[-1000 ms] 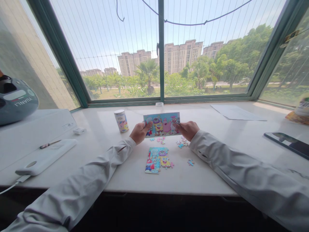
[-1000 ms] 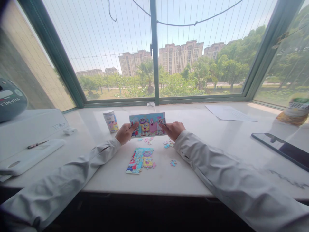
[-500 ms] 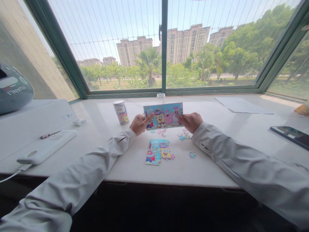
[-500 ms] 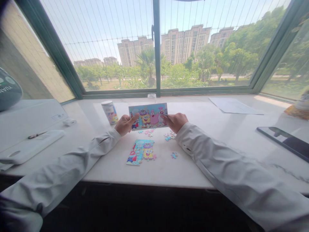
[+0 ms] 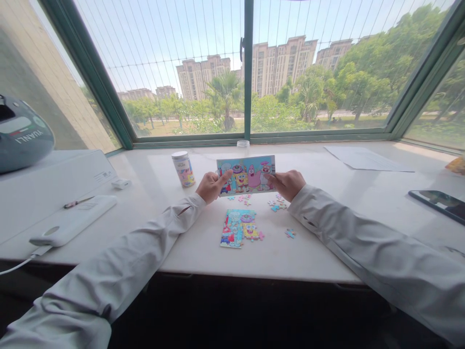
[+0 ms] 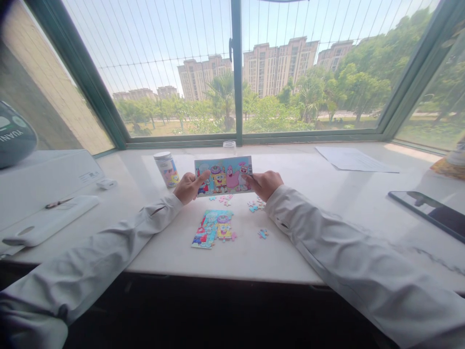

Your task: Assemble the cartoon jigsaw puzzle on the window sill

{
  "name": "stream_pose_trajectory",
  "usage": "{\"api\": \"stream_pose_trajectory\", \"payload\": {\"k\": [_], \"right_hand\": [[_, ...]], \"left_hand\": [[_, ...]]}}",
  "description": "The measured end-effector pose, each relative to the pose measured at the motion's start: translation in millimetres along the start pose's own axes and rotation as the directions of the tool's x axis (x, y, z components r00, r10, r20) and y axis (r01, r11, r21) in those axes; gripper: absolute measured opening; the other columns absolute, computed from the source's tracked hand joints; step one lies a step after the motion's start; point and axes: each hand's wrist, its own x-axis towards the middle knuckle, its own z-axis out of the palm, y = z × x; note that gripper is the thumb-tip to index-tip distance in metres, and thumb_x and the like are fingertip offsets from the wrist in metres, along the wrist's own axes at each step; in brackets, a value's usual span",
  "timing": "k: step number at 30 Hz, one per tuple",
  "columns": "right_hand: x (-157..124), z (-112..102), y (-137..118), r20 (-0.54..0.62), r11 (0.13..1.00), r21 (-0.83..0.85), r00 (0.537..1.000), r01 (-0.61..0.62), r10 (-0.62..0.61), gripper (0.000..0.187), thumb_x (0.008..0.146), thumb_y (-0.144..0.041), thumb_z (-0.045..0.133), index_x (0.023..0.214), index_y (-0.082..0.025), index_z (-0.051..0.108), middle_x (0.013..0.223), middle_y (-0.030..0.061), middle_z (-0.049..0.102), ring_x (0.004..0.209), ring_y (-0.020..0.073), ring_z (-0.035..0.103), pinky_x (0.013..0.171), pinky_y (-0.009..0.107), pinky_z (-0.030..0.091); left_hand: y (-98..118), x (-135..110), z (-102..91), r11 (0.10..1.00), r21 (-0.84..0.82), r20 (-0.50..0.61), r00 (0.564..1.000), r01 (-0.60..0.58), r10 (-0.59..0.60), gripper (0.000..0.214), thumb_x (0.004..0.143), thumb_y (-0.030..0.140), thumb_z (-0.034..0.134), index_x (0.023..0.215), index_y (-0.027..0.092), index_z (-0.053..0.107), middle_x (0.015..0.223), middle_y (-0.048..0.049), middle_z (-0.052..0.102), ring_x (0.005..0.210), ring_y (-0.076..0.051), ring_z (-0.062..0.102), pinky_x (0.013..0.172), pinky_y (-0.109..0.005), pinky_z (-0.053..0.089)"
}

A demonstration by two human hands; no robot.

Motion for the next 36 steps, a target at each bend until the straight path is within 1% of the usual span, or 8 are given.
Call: {"api": "stream_pose_trajectory", "payload": {"k": [4, 13, 20, 29, 36], "right_hand": [[-0.3, -1.0, -1.2, 0.008, 1.000, -0.015, 1.000, -0.005, 0.005, 0.051, 0.097, -0.047, 0.033, 0.081, -0.022, 0.075, 0.071, 0.0054, 0.073, 0.072, 0.0207, 0.067, 0.066, 0.031, 0.042], [-0.2, -1.1, -1.0, 0.005, 1.000, -0.017, 1.000, -0.002, 0.002, 0.050, 0.097, -0.047, 0.034, 0.082, -0.021, 0.075, 0.071, 0.0058, 0.073, 0.072, 0.0208, 0.067, 0.067, 0.031, 0.043], [-0.2, -1.6, -2.1, 0.008, 1.000, -0.018, 1.000, -0.003, 0.004, 0.050, 0.098, -0.046, 0.034, 0.082, -0.021, 0.075, 0.073, 0.0059, 0.074, 0.073, 0.0208, 0.068, 0.067, 0.031, 0.043], [0.2, -1.2, -1.5, -0.013, 1.000, 0.005, 1.000, 0.012, -0.012, 0.048, 0.097, -0.043, 0.036, 0.081, -0.022, 0.075, 0.071, 0.0050, 0.074, 0.072, 0.0201, 0.068, 0.067, 0.030, 0.042], [-0.1, 1.2, 0.3, -0.022, 1.000, 0.004, 1.000, 0.008, -0.008, 0.052, 0.097, -0.048, 0.033, 0.081, -0.023, 0.076, 0.071, 0.0053, 0.074, 0.072, 0.0216, 0.069, 0.064, 0.030, 0.039]], "left_hand": [[-0.7, 0.2, -0.1, 1.000, -0.001, -0.008, 1.000, -0.009, 0.009, 0.072, 0.080, 0.069, 0.049, 0.030, 0.017, 0.041, 0.025, -0.0011, 0.036, 0.024, -0.007, 0.037, 0.032, -0.021, 0.027], [2.0, -0.7, 0.2, 1.000, -0.014, -0.020, 1.000, 0.013, -0.013, 0.071, 0.080, 0.066, 0.052, 0.030, 0.017, 0.041, 0.025, -0.0016, 0.036, 0.025, -0.007, 0.037, 0.032, -0.021, 0.026], [2.6, -0.7, 0.9, 1.000, -0.016, -0.025, 0.999, 0.020, -0.020, 0.071, 0.079, 0.068, 0.051, 0.030, 0.017, 0.041, 0.025, -0.0013, 0.037, 0.025, -0.008, 0.037, 0.032, -0.021, 0.026], [-2.1, 1.1, 1.0, 1.000, -0.001, -0.023, 1.000, -0.017, 0.017, 0.072, 0.079, 0.070, 0.049, 0.030, 0.017, 0.041, 0.025, -0.0013, 0.036, 0.025, -0.008, 0.038, 0.033, -0.021, 0.027], [-7.1, 3.1, 1.6, 0.999, 0.014, -0.031, 0.999, -0.035, 0.035, 0.073, 0.078, 0.071, 0.048, 0.030, 0.017, 0.040, 0.025, -0.0013, 0.036, 0.025, -0.007, 0.037, 0.032, -0.021, 0.027]]}}
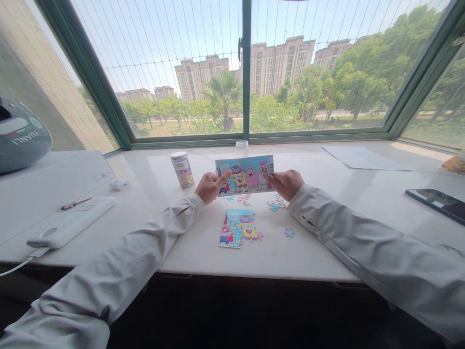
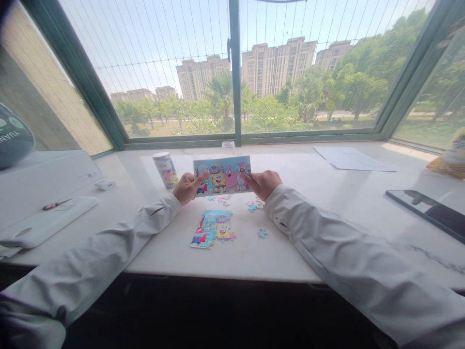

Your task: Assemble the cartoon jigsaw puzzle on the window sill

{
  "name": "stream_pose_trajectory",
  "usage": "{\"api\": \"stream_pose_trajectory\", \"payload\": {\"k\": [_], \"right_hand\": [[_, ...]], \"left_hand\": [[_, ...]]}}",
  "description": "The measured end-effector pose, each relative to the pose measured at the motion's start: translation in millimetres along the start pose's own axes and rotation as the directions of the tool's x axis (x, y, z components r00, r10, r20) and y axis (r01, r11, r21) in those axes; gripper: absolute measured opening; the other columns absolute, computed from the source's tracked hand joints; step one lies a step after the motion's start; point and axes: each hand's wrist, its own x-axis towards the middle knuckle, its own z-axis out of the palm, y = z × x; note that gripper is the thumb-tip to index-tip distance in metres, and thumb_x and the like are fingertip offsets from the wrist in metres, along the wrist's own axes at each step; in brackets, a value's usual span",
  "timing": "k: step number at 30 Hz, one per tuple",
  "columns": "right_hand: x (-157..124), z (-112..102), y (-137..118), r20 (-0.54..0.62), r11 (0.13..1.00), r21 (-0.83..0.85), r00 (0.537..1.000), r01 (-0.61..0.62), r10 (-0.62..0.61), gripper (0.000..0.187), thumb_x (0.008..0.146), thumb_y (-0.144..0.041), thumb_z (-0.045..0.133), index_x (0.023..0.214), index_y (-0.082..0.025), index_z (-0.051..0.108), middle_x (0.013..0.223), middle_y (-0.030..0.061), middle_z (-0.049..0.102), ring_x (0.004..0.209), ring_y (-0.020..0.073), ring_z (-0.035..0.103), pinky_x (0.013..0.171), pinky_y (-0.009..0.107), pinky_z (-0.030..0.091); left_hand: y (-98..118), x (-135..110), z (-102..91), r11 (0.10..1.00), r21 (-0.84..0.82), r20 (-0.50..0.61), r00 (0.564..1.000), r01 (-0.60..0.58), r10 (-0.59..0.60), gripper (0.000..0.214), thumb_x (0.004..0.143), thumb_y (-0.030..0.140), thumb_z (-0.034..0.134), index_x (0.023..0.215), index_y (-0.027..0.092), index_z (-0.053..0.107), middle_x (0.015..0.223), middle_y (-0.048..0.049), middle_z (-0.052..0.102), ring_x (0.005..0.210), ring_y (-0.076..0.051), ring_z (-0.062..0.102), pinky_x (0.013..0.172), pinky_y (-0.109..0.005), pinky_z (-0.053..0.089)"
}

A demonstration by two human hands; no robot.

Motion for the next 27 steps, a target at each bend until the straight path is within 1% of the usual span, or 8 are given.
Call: {"api": "stream_pose_trajectory", "payload": {"k": [12, 19, 27], "right_hand": [[0.0, -1.0, -0.2, 0.009, 1.000, 0.012, 1.000, 0.000, 0.000, 0.052, 0.096, -0.048, 0.033, 0.080, -0.023, 0.075, 0.067, 0.0049, 0.072, 0.071, 0.0209, 0.068, 0.065, 0.029, 0.040], [-0.4, -1.1, -1.2, 0.017, 1.000, 0.015, 1.000, -0.002, 0.002, 0.050, 0.096, -0.047, 0.034, 0.082, -0.023, 0.076, 0.070, 0.0057, 0.073, 0.073, 0.0223, 0.068, 0.066, 0.031, 0.041], [0.1, -1.4, -0.5, 0.015, 1.000, 0.009, 1.000, -0.004, 0.004, 0.051, 0.097, -0.048, 0.034, 0.081, -0.023, 0.076, 0.067, 0.0053, 0.073, 0.072, 0.0214, 0.068, 0.065, 0.031, 0.041]], "left_hand": [[2.0, -0.9, -0.2, 1.000, -0.019, 0.006, 1.000, 0.001, -0.001, 0.072, 0.078, 0.071, 0.049, 0.030, 0.017, 0.041, 0.025, -0.0013, 0.037, 0.025, -0.007, 0.037, 0.032, -0.021, 0.026], [3.0, -1.1, -0.3, 1.000, -0.015, 0.004, 1.000, 0.011, -0.011, 0.072, 0.078, 0.071, 0.049, 0.030, 0.017, 0.041, 0.025, -0.0013, 0.036, 0.025, -0.008, 0.038, 0.032, -0.021, 0.027], [3.3, -0.5, 0.1, 0.999, -0.025, 0.004, 1.000, 0.026, -0.026, 0.071, 0.077, 0.071, 0.050, 0.031, 0.018, 0.040, 0.025, -0.0008, 0.036, 0.025, -0.008, 0.037, 0.031, -0.021, 0.026]]}}
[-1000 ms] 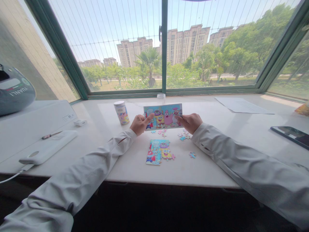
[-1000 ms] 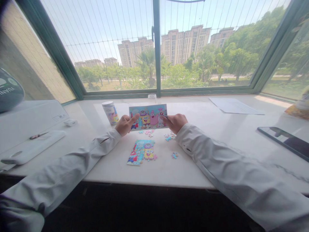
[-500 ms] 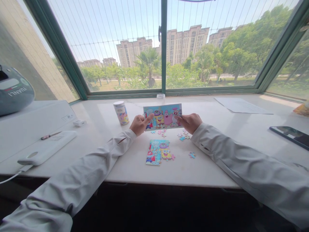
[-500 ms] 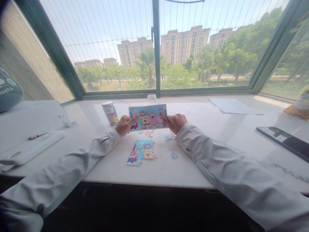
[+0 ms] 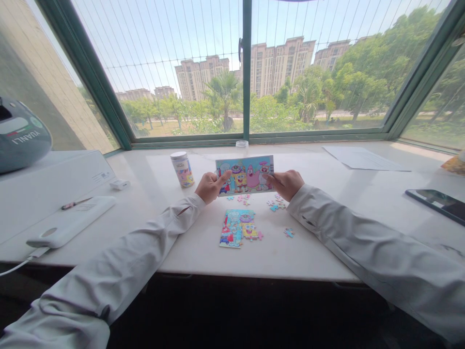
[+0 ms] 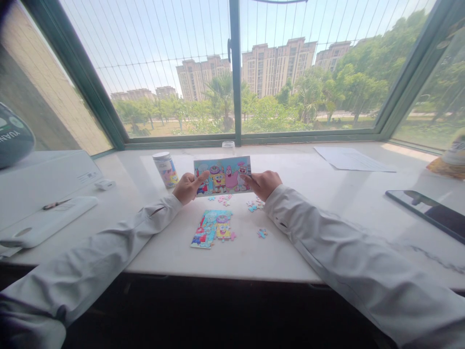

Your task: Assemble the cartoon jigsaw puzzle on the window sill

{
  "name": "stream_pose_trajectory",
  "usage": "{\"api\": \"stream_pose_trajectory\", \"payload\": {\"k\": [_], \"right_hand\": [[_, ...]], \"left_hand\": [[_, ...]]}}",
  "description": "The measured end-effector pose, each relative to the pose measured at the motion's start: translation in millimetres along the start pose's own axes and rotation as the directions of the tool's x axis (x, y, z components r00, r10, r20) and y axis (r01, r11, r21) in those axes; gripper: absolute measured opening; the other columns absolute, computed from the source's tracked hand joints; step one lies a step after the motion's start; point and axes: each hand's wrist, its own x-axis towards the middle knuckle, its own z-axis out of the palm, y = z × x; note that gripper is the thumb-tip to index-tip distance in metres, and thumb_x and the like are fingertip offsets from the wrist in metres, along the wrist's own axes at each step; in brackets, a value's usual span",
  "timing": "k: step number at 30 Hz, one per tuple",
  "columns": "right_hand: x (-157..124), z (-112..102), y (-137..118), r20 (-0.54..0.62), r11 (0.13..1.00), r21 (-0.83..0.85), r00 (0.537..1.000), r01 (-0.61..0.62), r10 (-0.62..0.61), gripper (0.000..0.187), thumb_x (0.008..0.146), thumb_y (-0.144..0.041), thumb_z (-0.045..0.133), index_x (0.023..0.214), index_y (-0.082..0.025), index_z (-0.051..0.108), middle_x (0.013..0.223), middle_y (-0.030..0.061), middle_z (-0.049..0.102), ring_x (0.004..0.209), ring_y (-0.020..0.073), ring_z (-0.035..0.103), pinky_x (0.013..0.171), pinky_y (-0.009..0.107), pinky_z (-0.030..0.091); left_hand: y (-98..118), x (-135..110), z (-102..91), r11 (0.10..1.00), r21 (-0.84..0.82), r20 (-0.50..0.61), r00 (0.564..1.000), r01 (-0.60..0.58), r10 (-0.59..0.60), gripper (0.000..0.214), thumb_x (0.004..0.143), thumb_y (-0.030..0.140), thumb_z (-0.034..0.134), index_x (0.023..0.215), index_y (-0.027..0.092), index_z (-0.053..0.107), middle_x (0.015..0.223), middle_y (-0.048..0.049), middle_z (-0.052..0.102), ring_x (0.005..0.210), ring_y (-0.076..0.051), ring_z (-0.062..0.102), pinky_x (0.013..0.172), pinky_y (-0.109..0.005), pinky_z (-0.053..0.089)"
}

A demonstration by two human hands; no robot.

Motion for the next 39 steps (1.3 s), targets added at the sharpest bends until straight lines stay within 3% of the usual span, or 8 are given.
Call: {"api": "stream_pose_trajectory", "payload": {"k": [17, 20, 24, 27, 34, 39], "right_hand": [[0, -1, 1, -0.005, 1.000, -0.001, 1.000, 0.007, -0.007, 0.050, 0.097, -0.047, 0.034, 0.082, -0.024, 0.076, 0.074, 0.0046, 0.075, 0.073, 0.0198, 0.068, 0.067, 0.029, 0.041], [0, -2, 1, -0.010, 1.000, 0.001, 1.000, 0.004, -0.004, 0.051, 0.097, -0.048, 0.033, 0.082, -0.024, 0.075, 0.074, 0.0050, 0.074, 0.072, 0.0199, 0.068, 0.066, 0.029, 0.040], [0, -4, 2, -0.036, 1.000, 0.019, 0.999, -0.015, 0.016, 0.052, 0.096, -0.049, 0.033, 0.081, -0.024, 0.075, 0.070, 0.0049, 0.073, 0.071, 0.0200, 0.067, 0.064, 0.028, 0.038], [1, -6, 3, -0.052, 0.999, 0.024, 0.998, -0.021, 0.023, 0.053, 0.096, -0.050, 0.031, 0.081, -0.024, 0.075, 0.067, 0.0049, 0.072, 0.069, 0.0194, 0.067, 0.063, 0.028, 0.037], [1, -9, 3, -0.070, 0.999, 0.004, 0.997, -0.041, 0.041, 0.057, 0.096, -0.053, 0.029, 0.080, -0.024, 0.075, 0.067, 0.0042, 0.072, 0.068, 0.0184, 0.065, 0.062, 0.027, 0.034], [1, -27, 4, 0.051, 0.993, 0.099, 0.997, -0.058, 0.053, 0.062, 0.098, -0.050, 0.022, 0.071, -0.025, 0.071, 0.059, 0.0005, 0.068, 0.064, 0.0153, 0.061, 0.067, 0.029, 0.034]], "left_hand": [[-3, 1, -0.2, 1.000, 0.002, 0.005, 1.000, -0.015, 0.015, 0.072, 0.078, 0.070, 0.049, 0.030, 0.017, 0.040, 0.025, -0.0011, 0.036, 0.025, -0.008, 0.038, 0.032, -0.021, 0.027], [-3, 1, -0.7, 0.998, -0.067, 0.071, 0.997, -0.012, 0.017, 0.068, 0.077, 0.069, 0.052, 0.035, 0.016, 0.046, 0.028, -0.0021, 0.041, 0.028, -0.008, 0.041, 0.033, -0.021, 0.027], [-5, 2, -0.4, 0.985, -0.167, 0.189, 0.979, -0.041, 0.073, 0.057, 0.077, 0.065, 0.057, 0.057, 0.012, 0.063, 0.042, -0.0038, 0.057, 0.029, -0.006, 0.038, 0.032, -0.021, 0.024], [-4, 3, 0.5, 0.980, -0.188, 0.171, 0.981, -0.060, 0.093, 0.053, 0.077, 0.063, 0.060, 0.069, 0.011, 0.068, 0.048, -0.0042, 0.062, 0.030, -0.006, 0.038, 0.032, -0.021, 0.025], [1, 3, 0.7, 0.979, -0.193, 0.133, 0.986, -0.069, 0.096, 0.049, 0.076, 0.058, 0.064, 0.062, 0.011, 0.069, 0.034, 0.0001, 0.048, 0.032, -0.010, 0.040, 0.038, -0.025, 0.035], [-3, 7, -0.9, 0.977, -0.189, 0.042, 0.993, -0.097, 0.106, 0.047, 0.078, 0.055, 0.062, 0.062, 0.012, 0.068, 0.035, 0.0016, 0.045, 0.034, -0.010, 0.039, 0.040, -0.025, 0.037]]}}
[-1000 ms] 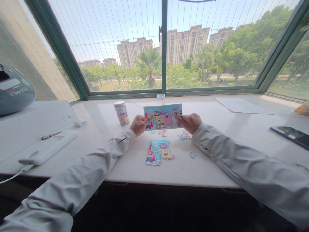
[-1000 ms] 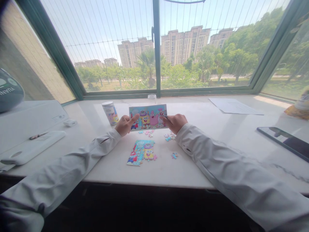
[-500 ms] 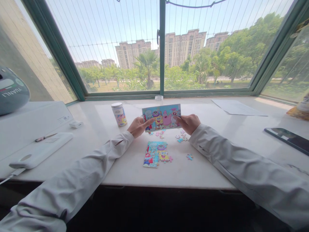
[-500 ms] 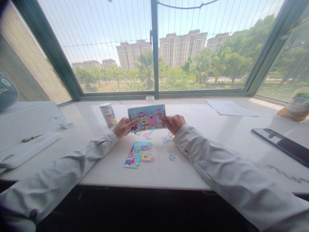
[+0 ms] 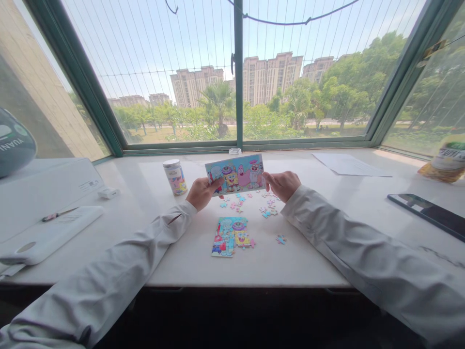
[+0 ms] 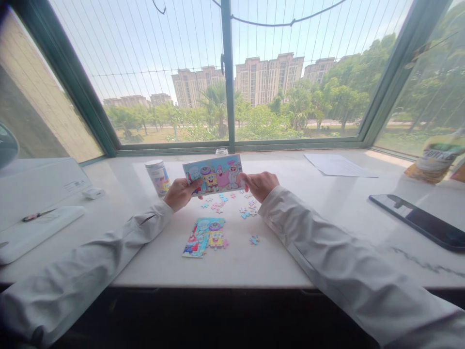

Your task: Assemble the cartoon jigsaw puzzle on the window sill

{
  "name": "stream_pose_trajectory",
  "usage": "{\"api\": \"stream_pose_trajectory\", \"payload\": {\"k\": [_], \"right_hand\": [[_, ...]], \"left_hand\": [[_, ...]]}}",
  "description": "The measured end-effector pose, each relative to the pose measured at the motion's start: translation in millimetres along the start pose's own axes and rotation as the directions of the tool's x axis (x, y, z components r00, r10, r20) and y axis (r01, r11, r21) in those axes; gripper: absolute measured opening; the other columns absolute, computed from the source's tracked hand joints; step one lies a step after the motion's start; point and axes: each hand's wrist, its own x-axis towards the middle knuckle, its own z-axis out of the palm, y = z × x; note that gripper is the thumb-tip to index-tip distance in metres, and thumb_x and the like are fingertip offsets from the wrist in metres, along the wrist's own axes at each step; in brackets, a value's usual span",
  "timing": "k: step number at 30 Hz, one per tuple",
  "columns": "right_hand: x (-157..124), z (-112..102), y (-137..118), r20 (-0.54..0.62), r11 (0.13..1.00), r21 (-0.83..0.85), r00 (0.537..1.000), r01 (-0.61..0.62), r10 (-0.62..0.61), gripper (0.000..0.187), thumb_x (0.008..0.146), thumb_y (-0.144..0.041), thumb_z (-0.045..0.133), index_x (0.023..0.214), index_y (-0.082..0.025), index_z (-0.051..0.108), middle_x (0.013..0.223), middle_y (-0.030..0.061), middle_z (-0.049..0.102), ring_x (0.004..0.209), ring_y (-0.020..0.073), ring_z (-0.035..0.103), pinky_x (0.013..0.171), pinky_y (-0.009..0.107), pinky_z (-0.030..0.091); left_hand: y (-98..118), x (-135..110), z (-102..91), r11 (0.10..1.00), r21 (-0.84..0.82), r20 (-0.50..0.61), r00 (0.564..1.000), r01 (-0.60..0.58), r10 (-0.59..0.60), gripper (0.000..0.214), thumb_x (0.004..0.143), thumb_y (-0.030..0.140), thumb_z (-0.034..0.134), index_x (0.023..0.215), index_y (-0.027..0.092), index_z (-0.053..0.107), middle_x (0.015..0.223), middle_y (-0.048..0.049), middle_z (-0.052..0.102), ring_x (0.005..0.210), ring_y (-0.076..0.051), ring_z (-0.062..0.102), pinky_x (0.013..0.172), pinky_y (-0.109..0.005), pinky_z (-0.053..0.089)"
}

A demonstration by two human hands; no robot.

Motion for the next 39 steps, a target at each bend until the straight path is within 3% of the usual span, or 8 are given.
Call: {"api": "stream_pose_trajectory", "payload": {"k": [6, 13, 18, 27, 30, 32, 35, 39], "right_hand": [[6, -25, 17, 0.069, 0.986, -0.116, 0.990, -0.118, 0.127, 0.061, 0.092, -0.064, 0.029, 0.068, -0.028, 0.072, 0.064, -0.0010, 0.068, 0.068, 0.0167, 0.058, 0.065, 0.030, 0.031], [10, -21, 40, 0.130, 0.943, -0.256, 0.960, -0.211, 0.250, 0.051, 0.087, -0.063, 0.040, 0.070, -0.030, 0.075, 0.081, 0.0022, 0.071, 0.078, 0.0206, 0.059, 0.070, 0.034, 0.035], [10, -15, 40, 0.215, 0.949, -0.280, 0.953, -0.147, 0.211, 0.047, 0.081, -0.069, 0.046, 0.077, -0.032, 0.075, 0.083, 0.0040, 0.070, 0.079, 0.0216, 0.060, 0.071, 0.036, 0.039], [8, -17, 35, 0.207, 0.949, -0.295, 0.962, -0.113, 0.179, 0.048, 0.078, -0.072, 0.049, 0.081, -0.031, 0.075, 0.085, 0.0045, 0.070, 0.078, 0.0205, 0.060, 0.067, 0.033, 0.040], [7, -18, 35, 0.224, 0.968, -0.239, 0.966, -0.076, 0.131, 0.043, 0.076, -0.068, 0.054, 0.080, -0.030, 0.075, 0.079, 0.0023, 0.071, 0.075, 0.0185, 0.060, 0.064, 0.030, 0.038], [7, -20, 33, 0.298, 0.992, -0.124, 0.953, -0.016, 0.053, 0.036, 0.075, -0.063, 0.061, 0.081, -0.030, 0.075, 0.070, -0.0013, 0.070, 0.069, 0.0150, 0.060, 0.063, 0.027, 0.038], [5, -22, 31, 0.439, 0.993, 0.093, 0.892, 0.071, -0.104, 0.024, 0.070, -0.050, 0.071, 0.083, -0.029, 0.075, 0.059, -0.0062, 0.066, 0.058, 0.0098, 0.058, 0.062, 0.022, 0.039], [4, -19, 31, 0.490, 0.968, 0.203, 0.841, 0.145, -0.229, 0.027, 0.063, -0.046, 0.078, 0.084, -0.030, 0.077, 0.061, -0.0071, 0.066, 0.055, 0.0079, 0.056, 0.059, 0.019, 0.038]], "left_hand": [[-8, 5, -4.8, 0.991, 0.130, -0.169, 0.985, -0.007, 0.029, 0.047, 0.082, 0.052, 0.056, 0.056, 0.014, 0.066, 0.030, 0.0022, 0.036, 0.041, -0.013, 0.045, 0.042, -0.023, 0.035], [-18, 9, -5.3, 0.990, 0.138, -0.196, 0.980, -0.010, 0.037, 0.045, 0.080, 0.053, 0.056, 0.065, 0.012, 0.068, 0.043, -0.0006, 0.053, 0.043, -0.011, 0.043, 0.042, -0.022, 0.032], [-14, 8, -5.5, 0.990, 0.144, -0.218, 0.976, 0.007, 0.025, 0.044, 0.079, 0.053, 0.057, 0.062, 0.013, 0.067, 0.034, 0.0023, 0.041, 0.040, -0.011, 0.039, 0.040, -0.023, 0.030], [-10, 6, -4.1, 0.994, 0.107, -0.218, 0.976, 0.003, 0.020, 0.044, 0.075, 0.056, 0.060, 0.059, 0.015, 0.065, 0.032, 0.0029, 0.038, 0.040, -0.013, 0.043, 0.039, -0.024, 0.032], [-12, 7, -3.8, 0.995, 0.100, -0.224, 0.974, -0.001, 0.023, 0.044, 0.075, 0.056, 0.060, 0.060, 0.015, 0.065, 0.033, 0.0029, 0.038, 0.041, -0.013, 0.044, 0.040, -0.024, 0.033], [-12, 7, -4.0, 0.995, 0.098, -0.211, 0.977, -0.003, 0.023, 0.044, 0.076, 0.055, 0.060, 0.059, 0.015, 0.065, 0.032, 0.0027, 0.038, 0.042, -0.013, 0.045, 0.041, -0.023, 0.034], [-12, 6, -4.6, 0.994, 0.106, -0.174, 0.984, -0.003, 0.022, 0.046, 0.080, 0.053, 0.057, 0.056, 0.014, 0.064, 0.032, 0.0020, 0.039, 0.042, -0.013, 0.045, 0.042, -0.023, 0.035], [-12, 6, -5.1, 0.993, 0.115, -0.144, 0.989, -0.011, 0.027, 0.045, 0.083, 0.051, 0.055, 0.060, 0.014, 0.066, 0.032, 0.0027, 0.038, 0.043, -0.013, 0.046, 0.043, -0.023, 0.035]]}}
